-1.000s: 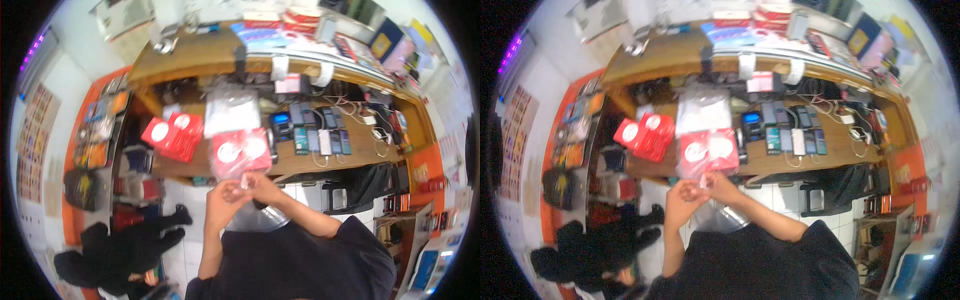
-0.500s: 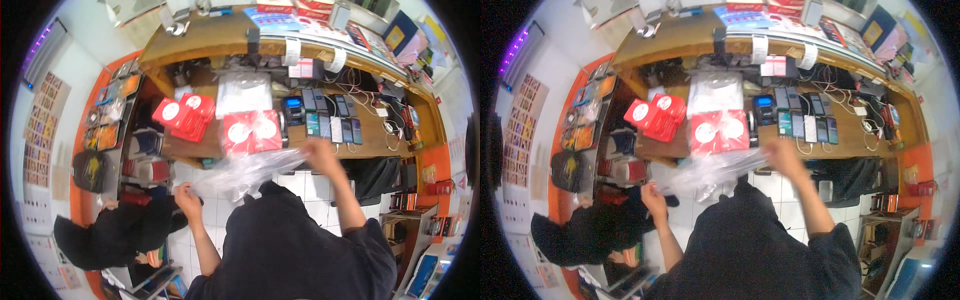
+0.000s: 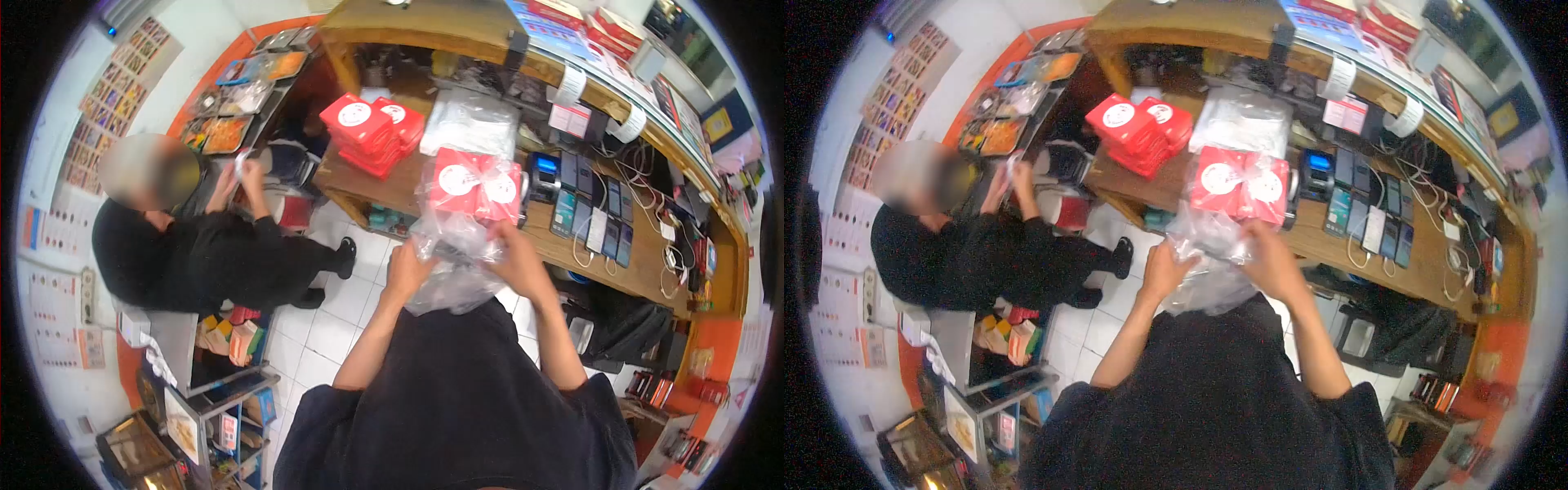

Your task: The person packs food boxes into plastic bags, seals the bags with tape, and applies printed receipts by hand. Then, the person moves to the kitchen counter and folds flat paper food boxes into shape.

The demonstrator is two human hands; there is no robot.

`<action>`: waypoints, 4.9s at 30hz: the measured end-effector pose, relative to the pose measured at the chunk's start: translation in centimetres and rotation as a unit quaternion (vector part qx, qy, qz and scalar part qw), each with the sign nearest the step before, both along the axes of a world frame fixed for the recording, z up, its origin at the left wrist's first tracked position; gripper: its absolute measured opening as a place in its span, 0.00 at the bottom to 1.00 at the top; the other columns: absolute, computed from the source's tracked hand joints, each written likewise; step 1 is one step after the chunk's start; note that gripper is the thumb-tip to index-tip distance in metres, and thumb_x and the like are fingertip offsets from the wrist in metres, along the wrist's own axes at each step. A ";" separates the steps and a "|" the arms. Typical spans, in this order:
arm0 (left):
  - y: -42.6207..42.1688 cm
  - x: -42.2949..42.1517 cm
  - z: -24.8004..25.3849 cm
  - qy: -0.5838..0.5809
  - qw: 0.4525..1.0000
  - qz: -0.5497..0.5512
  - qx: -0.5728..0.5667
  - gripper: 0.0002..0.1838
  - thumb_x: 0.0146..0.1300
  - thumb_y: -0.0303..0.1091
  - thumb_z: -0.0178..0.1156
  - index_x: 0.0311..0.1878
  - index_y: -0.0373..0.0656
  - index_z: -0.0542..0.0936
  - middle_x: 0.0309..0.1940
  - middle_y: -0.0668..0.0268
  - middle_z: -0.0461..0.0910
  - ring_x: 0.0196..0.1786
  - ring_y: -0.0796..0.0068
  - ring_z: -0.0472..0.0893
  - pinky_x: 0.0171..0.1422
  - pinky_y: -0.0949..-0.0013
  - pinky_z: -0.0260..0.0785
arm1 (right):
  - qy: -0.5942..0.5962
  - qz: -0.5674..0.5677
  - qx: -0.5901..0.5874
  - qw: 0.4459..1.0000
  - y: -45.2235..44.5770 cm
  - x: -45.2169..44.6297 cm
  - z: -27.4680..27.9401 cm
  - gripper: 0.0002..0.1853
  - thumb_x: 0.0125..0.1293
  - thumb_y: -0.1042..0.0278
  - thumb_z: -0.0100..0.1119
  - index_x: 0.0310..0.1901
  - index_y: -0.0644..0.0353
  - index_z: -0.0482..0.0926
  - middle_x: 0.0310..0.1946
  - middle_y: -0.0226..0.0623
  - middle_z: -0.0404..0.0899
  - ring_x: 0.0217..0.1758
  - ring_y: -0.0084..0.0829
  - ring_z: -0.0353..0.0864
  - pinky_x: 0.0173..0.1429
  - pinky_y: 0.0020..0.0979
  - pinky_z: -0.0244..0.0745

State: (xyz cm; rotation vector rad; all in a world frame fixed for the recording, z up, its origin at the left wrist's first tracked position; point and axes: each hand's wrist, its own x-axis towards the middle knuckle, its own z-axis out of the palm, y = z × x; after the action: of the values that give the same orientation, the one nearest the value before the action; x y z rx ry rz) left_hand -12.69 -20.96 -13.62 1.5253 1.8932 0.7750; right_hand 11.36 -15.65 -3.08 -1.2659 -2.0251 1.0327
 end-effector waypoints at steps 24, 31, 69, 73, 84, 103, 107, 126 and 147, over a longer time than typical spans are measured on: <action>2.6 -0.9 10.8 -0.272 0.949 -0.003 0.161 0.34 0.66 0.19 0.52 0.76 0.45 0.62 0.33 0.62 0.80 0.34 0.63 0.81 0.42 0.61 0.74 | -0.037 0.056 0.168 0.983 1.4 -5.5 7.0 0.15 0.54 0.75 0.70 0.44 0.64 0.80 0.44 0.45 0.79 0.46 0.41 0.80 0.51 0.41 0.77; -7.6 -5.7 15.6 -0.489 0.813 -0.272 0.162 0.12 0.60 0.27 0.62 0.47 0.38 0.81 0.32 0.60 0.79 0.38 0.69 0.80 0.46 0.67 0.70 | -0.236 0.121 0.405 0.875 3.1 -9.8 -15.4 0.18 0.67 0.62 0.55 0.52 0.62 0.83 0.47 0.44 0.85 0.54 0.41 0.83 0.59 0.40 0.77; -4.2 -7.2 5.9 0.041 0.957 0.144 -0.247 0.40 0.54 0.22 0.55 0.75 0.48 0.67 0.79 0.34 0.45 0.78 0.39 0.59 0.76 0.53 0.63 | 0.146 -0.205 -0.056 0.966 24.3 -2.6 12.3 0.22 0.77 0.45 0.52 0.34 0.58 0.76 0.23 0.29 0.73 0.27 0.28 0.72 0.33 0.34 0.67; -2.8 -6.8 4.8 0.041 0.958 0.171 -0.227 0.42 0.53 0.23 0.59 0.76 0.48 0.66 0.78 0.30 0.41 0.78 0.37 0.57 0.76 0.53 0.62 | 0.027 -0.178 0.133 0.975 31.8 -2.3 25.7 0.31 0.67 0.32 0.53 0.39 0.58 0.80 0.30 0.32 0.77 0.35 0.27 0.73 0.42 0.32 0.67; 1.1 -4.5 6.4 0.011 0.963 0.179 -0.200 0.44 0.52 0.25 0.63 0.77 0.52 0.65 0.78 0.29 0.43 0.79 0.35 0.55 0.79 0.54 0.58 | 0.240 -0.075 0.193 0.948 53.3 -7.8 32.7 0.20 0.75 0.47 0.57 0.32 0.54 0.77 0.22 0.30 0.71 0.24 0.22 0.66 0.27 0.26 0.61; 4.0 -9.8 5.9 0.000 0.957 0.178 -0.231 0.44 0.51 0.26 0.65 0.76 0.52 0.67 0.78 0.31 0.46 0.80 0.38 0.54 0.79 0.55 0.58 | 0.072 0.047 0.260 0.962 34.6 -22.7 9.2 0.36 0.62 0.52 0.69 0.64 0.66 0.70 0.58 0.49 0.76 0.60 0.43 0.76 0.65 0.44 0.71; 5.6 -12.1 5.6 -0.004 0.966 0.143 -0.216 0.43 0.51 0.27 0.64 0.76 0.51 0.67 0.78 0.31 0.47 0.80 0.39 0.54 0.79 0.54 0.58 | -0.261 0.131 0.068 0.954 29.1 -35.4 -0.1 0.54 0.58 0.43 0.72 0.76 0.67 0.55 0.66 0.53 0.70 0.65 0.57 0.73 0.66 0.51 0.72; 2.4 -19.0 8.1 -0.029 0.950 0.185 -0.249 0.44 0.52 0.25 0.63 0.76 0.50 0.66 0.77 0.30 0.49 0.80 0.39 0.54 0.79 0.54 0.57 | -0.461 0.114 0.096 0.875 52.6 -19.2 -21.6 0.60 0.50 0.34 0.69 0.78 0.61 0.54 0.77 0.62 0.51 0.78 0.61 0.56 0.78 0.63 0.49; 10.7 -13.5 17.7 0.066 0.976 0.123 -0.169 0.50 0.52 0.24 0.64 0.78 0.32 0.51 0.73 0.25 0.53 0.71 0.30 0.65 0.68 0.51 0.68 | -0.097 0.580 -0.278 0.760 32.1 -24.9 2.6 0.51 0.55 0.40 0.68 0.77 0.57 0.61 0.70 0.53 0.70 0.71 0.44 0.71 0.73 0.38 0.66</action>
State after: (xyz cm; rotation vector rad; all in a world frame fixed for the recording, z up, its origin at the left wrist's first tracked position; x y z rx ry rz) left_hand -26.18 -10.31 4.12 1.1718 2.2090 0.4286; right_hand -13.56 16.50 -0.52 -0.1192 -2.8031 2.2404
